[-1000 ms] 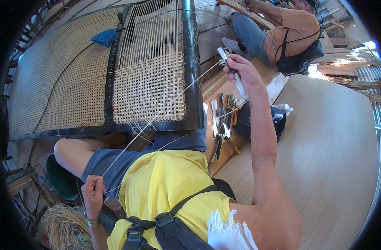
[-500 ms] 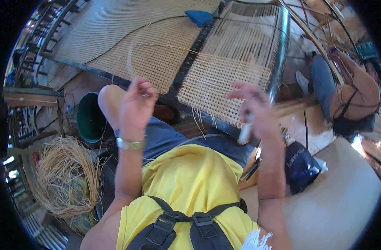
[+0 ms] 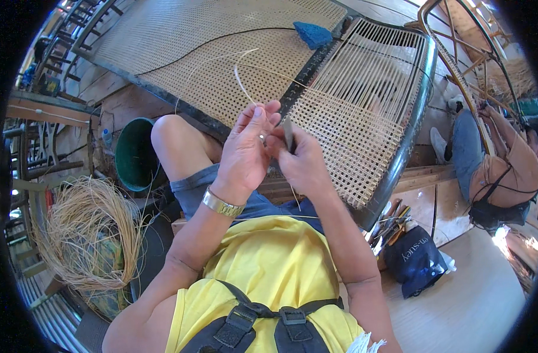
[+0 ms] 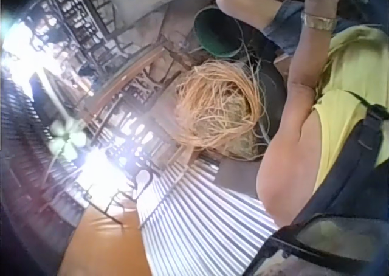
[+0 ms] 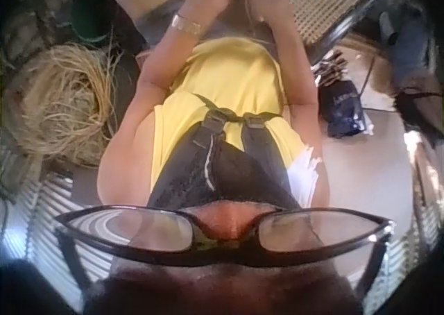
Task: Weaving a cane or rattan pattern into a furniture frame.
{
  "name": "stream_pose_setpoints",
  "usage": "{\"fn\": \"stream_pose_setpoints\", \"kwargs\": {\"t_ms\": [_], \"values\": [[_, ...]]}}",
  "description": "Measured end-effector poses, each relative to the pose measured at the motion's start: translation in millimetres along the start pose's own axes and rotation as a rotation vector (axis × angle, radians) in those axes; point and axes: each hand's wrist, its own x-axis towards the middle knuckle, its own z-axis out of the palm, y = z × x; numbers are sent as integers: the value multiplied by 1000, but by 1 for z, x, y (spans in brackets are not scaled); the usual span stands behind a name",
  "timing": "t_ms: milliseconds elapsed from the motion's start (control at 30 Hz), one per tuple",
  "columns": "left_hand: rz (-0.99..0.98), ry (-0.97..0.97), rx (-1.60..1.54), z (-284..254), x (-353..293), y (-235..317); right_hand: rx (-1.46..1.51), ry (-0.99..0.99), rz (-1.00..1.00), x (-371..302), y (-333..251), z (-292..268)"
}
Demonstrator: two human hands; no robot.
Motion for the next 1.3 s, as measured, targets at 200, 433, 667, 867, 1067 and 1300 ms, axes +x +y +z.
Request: {"fn": "stream_pose_setpoints", "kwargs": {"t_ms": [200, 433, 667, 867, 1067, 1300], "values": [[72, 24, 56, -27, 29, 65, -455, -92, 140, -26, -45, -73], [199, 97, 224, -84, 72, 128, -430, -33, 323, -68, -64, -168], [297, 106, 767, -84, 126, 179, -516, 134, 345, -104, -52, -238], [524, 146, 445, -178, 249, 456, -665, 62, 341, -110, -49, -243], [536, 19, 782, -68, 251, 347, -446, 84, 435, -116, -44, -208], [-102, -455, 1263, 22, 49, 35, -49, 76, 402, -68, -33, -181]]}}
